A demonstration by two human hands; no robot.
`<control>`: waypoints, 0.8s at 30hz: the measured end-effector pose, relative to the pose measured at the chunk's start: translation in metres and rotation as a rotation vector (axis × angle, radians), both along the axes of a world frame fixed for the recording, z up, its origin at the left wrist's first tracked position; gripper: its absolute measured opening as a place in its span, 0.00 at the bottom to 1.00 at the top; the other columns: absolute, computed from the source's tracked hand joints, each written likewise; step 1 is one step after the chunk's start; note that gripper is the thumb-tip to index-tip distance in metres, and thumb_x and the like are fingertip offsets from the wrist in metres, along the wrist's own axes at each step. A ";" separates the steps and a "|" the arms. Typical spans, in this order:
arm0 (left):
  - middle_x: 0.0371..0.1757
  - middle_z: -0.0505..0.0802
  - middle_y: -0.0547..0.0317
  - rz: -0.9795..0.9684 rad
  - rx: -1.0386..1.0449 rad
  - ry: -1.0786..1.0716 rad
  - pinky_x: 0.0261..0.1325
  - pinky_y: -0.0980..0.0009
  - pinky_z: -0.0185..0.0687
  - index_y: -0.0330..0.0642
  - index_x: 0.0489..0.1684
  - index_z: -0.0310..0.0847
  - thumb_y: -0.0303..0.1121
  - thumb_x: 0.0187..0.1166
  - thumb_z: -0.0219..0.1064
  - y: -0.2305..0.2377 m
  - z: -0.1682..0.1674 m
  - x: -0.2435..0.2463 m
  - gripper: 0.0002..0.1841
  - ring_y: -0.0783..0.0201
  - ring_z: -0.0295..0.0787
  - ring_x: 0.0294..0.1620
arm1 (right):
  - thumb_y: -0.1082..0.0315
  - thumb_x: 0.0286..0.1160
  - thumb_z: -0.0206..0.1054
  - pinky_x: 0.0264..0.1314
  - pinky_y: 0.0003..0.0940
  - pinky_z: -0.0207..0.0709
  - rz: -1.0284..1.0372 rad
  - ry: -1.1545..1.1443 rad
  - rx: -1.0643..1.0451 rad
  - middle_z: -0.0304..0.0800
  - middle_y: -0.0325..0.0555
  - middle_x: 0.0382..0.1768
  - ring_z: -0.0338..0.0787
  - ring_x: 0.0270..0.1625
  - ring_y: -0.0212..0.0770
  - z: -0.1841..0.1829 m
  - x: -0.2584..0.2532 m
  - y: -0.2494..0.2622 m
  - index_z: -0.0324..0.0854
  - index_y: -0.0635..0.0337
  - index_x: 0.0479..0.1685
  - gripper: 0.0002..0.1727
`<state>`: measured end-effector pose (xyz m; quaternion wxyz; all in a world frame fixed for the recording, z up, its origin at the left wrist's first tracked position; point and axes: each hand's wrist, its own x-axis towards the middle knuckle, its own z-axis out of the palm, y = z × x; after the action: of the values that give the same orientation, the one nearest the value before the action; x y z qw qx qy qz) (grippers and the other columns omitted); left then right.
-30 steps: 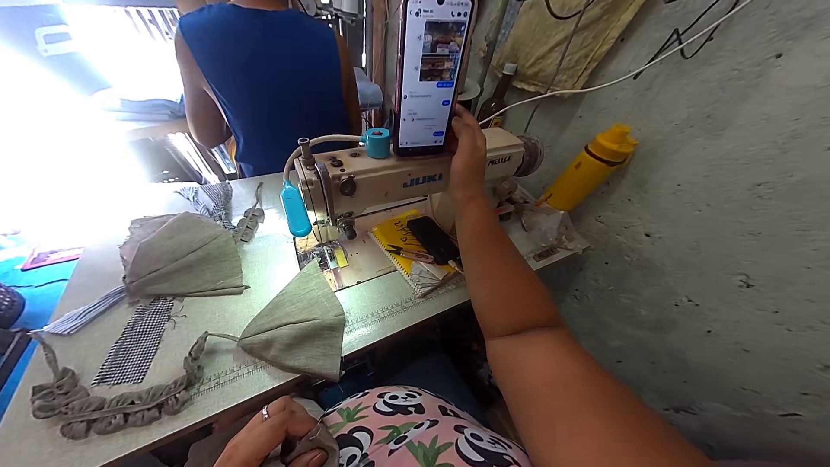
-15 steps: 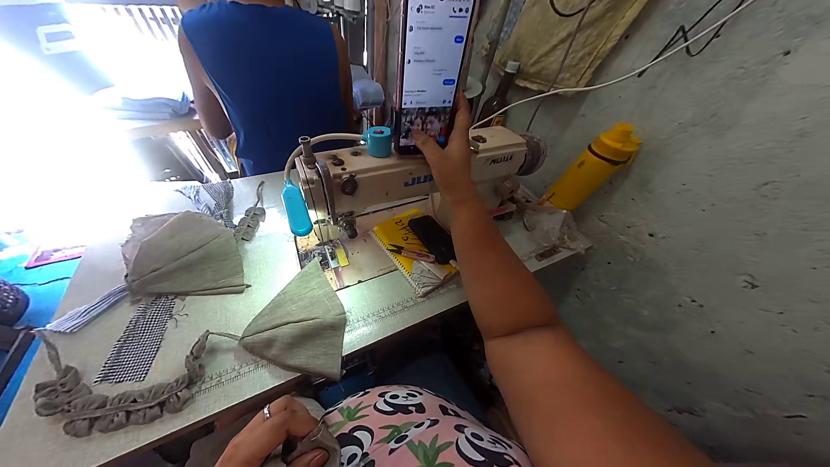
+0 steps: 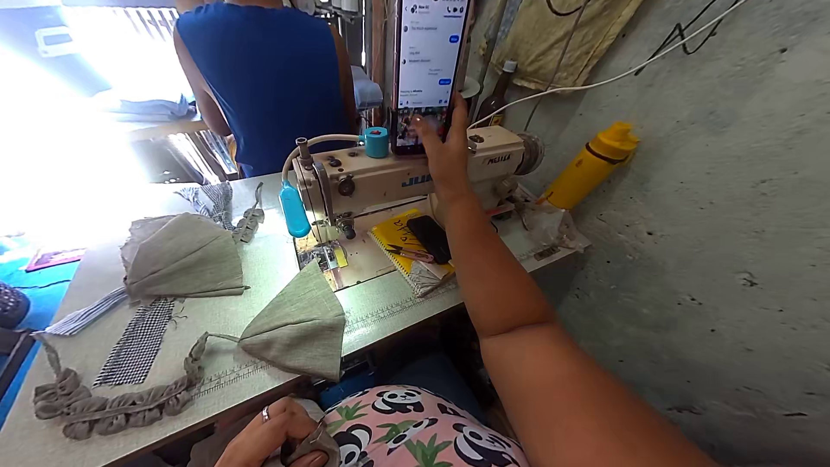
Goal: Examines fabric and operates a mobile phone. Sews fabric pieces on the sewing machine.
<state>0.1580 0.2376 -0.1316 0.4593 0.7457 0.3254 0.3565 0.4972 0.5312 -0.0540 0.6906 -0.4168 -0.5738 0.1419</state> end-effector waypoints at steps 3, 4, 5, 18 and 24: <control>0.47 0.88 0.66 0.002 -0.001 -0.008 0.56 0.80 0.81 0.46 0.46 0.86 0.32 0.78 0.74 0.000 0.000 -0.001 0.06 0.79 0.83 0.51 | 0.67 0.81 0.63 0.77 0.32 0.76 0.197 0.055 -0.025 0.69 0.59 0.81 0.78 0.77 0.39 0.004 0.015 -0.012 0.53 0.68 0.90 0.38; 0.47 0.88 0.66 -0.001 0.000 -0.006 0.56 0.81 0.81 0.47 0.46 0.85 0.33 0.78 0.74 0.001 0.000 -0.001 0.06 0.80 0.83 0.51 | 0.68 0.82 0.62 0.75 0.32 0.77 0.211 0.049 -0.032 0.71 0.58 0.79 0.80 0.75 0.39 0.004 0.020 -0.013 0.55 0.68 0.90 0.37; 0.47 0.88 0.67 -0.006 0.003 -0.007 0.56 0.81 0.81 0.47 0.46 0.85 0.33 0.79 0.74 0.001 -0.001 0.000 0.06 0.80 0.83 0.51 | 0.68 0.82 0.62 0.73 0.32 0.77 0.208 0.038 -0.039 0.74 0.58 0.77 0.81 0.73 0.39 0.004 0.025 -0.013 0.58 0.68 0.89 0.35; 0.47 0.88 0.66 -0.018 0.011 -0.009 0.55 0.81 0.81 0.46 0.46 0.85 0.32 0.79 0.74 0.003 0.001 0.002 0.06 0.80 0.83 0.50 | 0.67 0.80 0.67 0.60 0.29 0.84 0.162 0.065 -0.003 0.85 0.53 0.62 0.88 0.56 0.34 0.003 0.027 -0.005 0.69 0.70 0.80 0.30; 0.46 0.87 0.65 -0.022 0.001 -0.007 0.55 0.81 0.80 0.45 0.46 0.85 0.32 0.78 0.74 0.002 0.001 0.002 0.06 0.79 0.83 0.50 | 0.64 0.88 0.56 0.68 0.34 0.80 0.193 0.083 -0.011 0.83 0.55 0.67 0.86 0.64 0.37 0.007 0.028 -0.005 0.71 0.70 0.78 0.25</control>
<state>0.1600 0.2393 -0.1309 0.4638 0.7482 0.3153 0.3545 0.5253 0.5257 -0.0473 0.6944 -0.3571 -0.5816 0.2280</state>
